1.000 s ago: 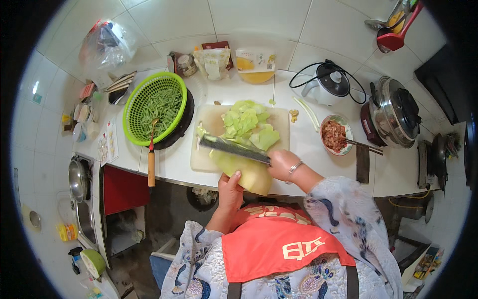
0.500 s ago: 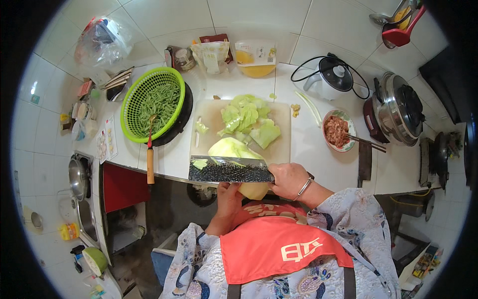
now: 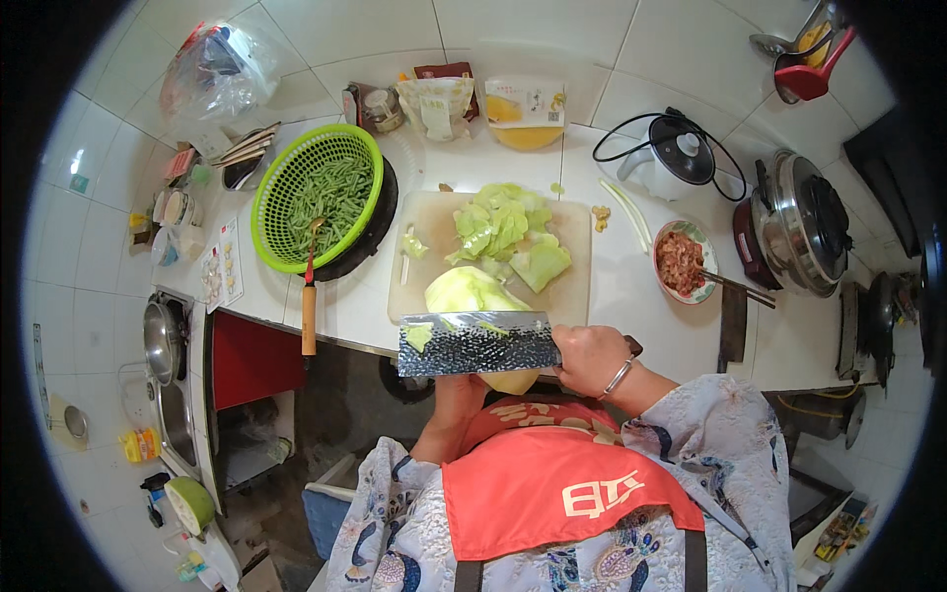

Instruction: The person cuts a large, round, light-green vegetable into thick slices using a cleaver on a white cutting board. The slices are placed on the board as they are cut. A green colander with green beans and a bowl of seasoned meat are visible nearby.

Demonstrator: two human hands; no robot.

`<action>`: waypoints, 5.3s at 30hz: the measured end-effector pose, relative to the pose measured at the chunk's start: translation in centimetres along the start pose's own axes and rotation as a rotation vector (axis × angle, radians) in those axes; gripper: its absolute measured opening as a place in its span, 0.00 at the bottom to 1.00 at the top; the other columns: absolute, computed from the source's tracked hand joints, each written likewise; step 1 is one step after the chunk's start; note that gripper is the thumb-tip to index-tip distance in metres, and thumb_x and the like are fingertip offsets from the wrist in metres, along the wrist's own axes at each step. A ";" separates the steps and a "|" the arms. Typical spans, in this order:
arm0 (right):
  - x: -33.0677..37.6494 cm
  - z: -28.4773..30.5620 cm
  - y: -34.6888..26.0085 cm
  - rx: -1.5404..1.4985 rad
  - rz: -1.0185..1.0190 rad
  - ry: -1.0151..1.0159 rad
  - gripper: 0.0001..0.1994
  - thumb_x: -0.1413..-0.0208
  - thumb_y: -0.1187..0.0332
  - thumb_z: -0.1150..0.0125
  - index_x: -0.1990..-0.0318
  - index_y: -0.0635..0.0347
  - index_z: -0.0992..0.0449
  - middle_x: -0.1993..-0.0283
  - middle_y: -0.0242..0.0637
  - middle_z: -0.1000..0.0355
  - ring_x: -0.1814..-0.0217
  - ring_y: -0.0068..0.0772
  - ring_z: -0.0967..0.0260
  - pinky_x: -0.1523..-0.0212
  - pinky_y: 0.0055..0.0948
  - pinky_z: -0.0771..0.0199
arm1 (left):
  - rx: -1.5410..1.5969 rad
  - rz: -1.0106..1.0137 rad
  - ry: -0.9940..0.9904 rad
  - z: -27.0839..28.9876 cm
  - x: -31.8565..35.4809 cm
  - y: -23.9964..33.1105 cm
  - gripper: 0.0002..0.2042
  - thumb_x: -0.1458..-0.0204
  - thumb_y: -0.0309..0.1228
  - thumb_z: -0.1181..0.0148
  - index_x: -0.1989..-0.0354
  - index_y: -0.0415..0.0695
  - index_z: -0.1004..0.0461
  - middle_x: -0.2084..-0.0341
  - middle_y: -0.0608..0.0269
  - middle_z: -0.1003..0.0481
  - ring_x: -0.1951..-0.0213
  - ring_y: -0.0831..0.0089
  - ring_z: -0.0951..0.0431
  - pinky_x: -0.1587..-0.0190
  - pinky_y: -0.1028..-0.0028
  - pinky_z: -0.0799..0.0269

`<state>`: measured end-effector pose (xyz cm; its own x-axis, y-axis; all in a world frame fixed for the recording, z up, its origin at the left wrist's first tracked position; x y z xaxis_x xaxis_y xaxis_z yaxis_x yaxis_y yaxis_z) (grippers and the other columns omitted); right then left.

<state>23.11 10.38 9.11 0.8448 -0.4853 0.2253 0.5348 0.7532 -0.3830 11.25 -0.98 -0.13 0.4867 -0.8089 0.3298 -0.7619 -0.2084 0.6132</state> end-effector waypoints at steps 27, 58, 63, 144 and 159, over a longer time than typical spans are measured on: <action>-0.9 -5.0 2.1 -0.462 -0.143 -0.003 0.11 0.55 0.65 0.43 0.71 0.65 0.28 0.74 0.54 0.29 0.69 0.58 0.30 0.67 0.47 0.30 | 0.176 -0.008 0.340 6.9 1.0 4.0 0.27 0.40 0.48 0.61 0.40 0.42 0.41 0.44 0.55 0.34 0.43 0.58 0.34 0.42 0.58 0.38; 3.4 -1.5 -1.1 -0.178 -0.123 0.128 0.11 0.57 0.65 0.41 0.69 0.59 0.34 0.75 0.45 0.28 0.73 0.50 0.28 0.73 0.43 0.29 | 0.301 0.177 0.031 3.7 0.0 -0.5 0.15 0.46 0.36 0.45 0.52 0.45 0.30 0.56 0.63 0.25 0.54 0.65 0.25 0.52 0.66 0.28; 3.7 -1.0 -1.0 -0.077 -0.090 0.165 0.11 0.59 0.66 0.40 0.69 0.59 0.34 0.77 0.44 0.29 0.74 0.48 0.28 0.74 0.42 0.29 | 0.329 0.204 0.096 3.7 0.2 -0.8 0.16 0.46 0.35 0.44 0.51 0.44 0.30 0.55 0.62 0.26 0.52 0.66 0.26 0.50 0.64 0.29; 0.1 -7.3 12.8 -0.421 -0.371 0.134 0.14 0.52 0.59 0.40 0.75 0.63 0.29 0.76 0.52 0.29 0.70 0.57 0.30 0.69 0.48 0.32 | 0.071 0.117 0.225 5.7 -6.2 4.1 0.27 0.39 0.48 0.61 0.40 0.38 0.41 0.43 0.50 0.35 0.45 0.57 0.32 0.42 0.57 0.36; -0.3 -4.1 4.1 -0.288 -0.111 0.081 0.11 0.53 0.62 0.43 0.70 0.60 0.32 0.73 0.48 0.28 0.69 0.53 0.28 0.67 0.46 0.28 | -0.070 -0.060 0.468 7.8 -4.5 3.6 0.24 0.38 0.49 0.60 0.47 0.41 0.34 0.54 0.57 0.27 0.54 0.62 0.25 0.51 0.63 0.29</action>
<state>25.03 11.81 3.81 0.7717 -0.5995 0.2124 0.5871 0.5431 -0.6003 2.98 -2.41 -5.03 0.6813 -0.4588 0.5703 -0.7039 -0.1967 0.6826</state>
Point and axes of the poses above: each hand's wrist, its own x-axis away from the middle knuckle, its own z-axis out of the back of the hand, y = z × x, the point moved 9 cm from there along -x, towards the middle knuckle
